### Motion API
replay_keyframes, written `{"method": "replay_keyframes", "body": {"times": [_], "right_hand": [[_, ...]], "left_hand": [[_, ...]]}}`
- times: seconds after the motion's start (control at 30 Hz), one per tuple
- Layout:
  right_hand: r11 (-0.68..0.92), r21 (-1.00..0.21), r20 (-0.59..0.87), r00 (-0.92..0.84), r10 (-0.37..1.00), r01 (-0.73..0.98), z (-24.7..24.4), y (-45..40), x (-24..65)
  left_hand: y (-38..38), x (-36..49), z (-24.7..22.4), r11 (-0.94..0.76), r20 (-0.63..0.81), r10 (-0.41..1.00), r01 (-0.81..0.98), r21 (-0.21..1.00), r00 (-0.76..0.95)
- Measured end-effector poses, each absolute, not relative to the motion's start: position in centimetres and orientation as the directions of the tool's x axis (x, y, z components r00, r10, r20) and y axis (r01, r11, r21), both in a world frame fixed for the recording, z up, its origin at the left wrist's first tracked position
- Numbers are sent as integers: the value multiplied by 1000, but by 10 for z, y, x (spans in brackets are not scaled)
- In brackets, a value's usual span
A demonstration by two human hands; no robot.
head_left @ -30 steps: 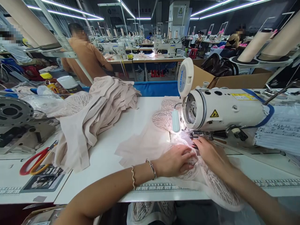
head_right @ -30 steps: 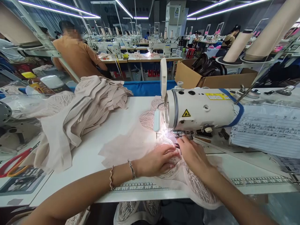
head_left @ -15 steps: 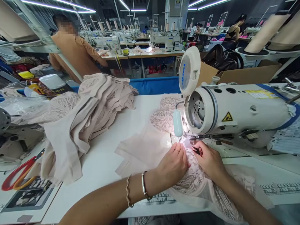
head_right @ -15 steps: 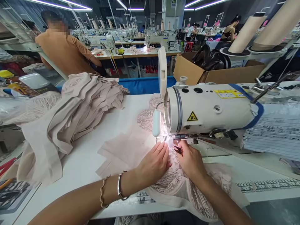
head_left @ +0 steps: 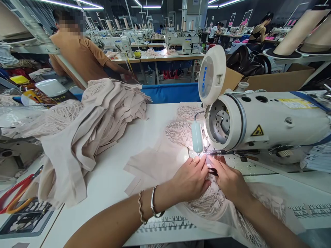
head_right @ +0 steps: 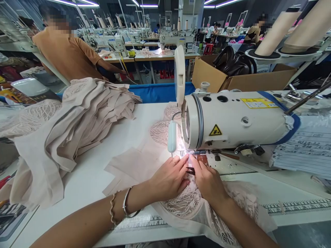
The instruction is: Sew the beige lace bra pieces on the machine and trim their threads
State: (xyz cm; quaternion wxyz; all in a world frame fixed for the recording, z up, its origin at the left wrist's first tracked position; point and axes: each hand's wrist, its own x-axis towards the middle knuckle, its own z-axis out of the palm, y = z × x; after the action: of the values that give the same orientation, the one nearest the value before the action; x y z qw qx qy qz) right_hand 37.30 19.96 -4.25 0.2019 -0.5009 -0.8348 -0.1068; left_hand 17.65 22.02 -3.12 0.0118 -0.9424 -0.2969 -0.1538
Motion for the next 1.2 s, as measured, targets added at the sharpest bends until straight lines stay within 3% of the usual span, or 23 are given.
{"method": "replay_keyframes", "body": {"times": [0.23,0.43,0.8,1.2], "right_hand": [[493,67,398,-477,784,867,-40,199,372],[452,29,367,-431,825,891,-41,199,372],[430,17,362,-406,839,903,-38,201,369],[412,-1,345,-387,855,911,-37,201,367]], "left_hand": [[222,175,-33,-818,322,567,563,115,758],[219,175,-36,-806,339,570,590,51,749],[225,173,-28,-787,264,613,605,123,744],[223,171,-30,-781,285,600,624,8,747]]}}
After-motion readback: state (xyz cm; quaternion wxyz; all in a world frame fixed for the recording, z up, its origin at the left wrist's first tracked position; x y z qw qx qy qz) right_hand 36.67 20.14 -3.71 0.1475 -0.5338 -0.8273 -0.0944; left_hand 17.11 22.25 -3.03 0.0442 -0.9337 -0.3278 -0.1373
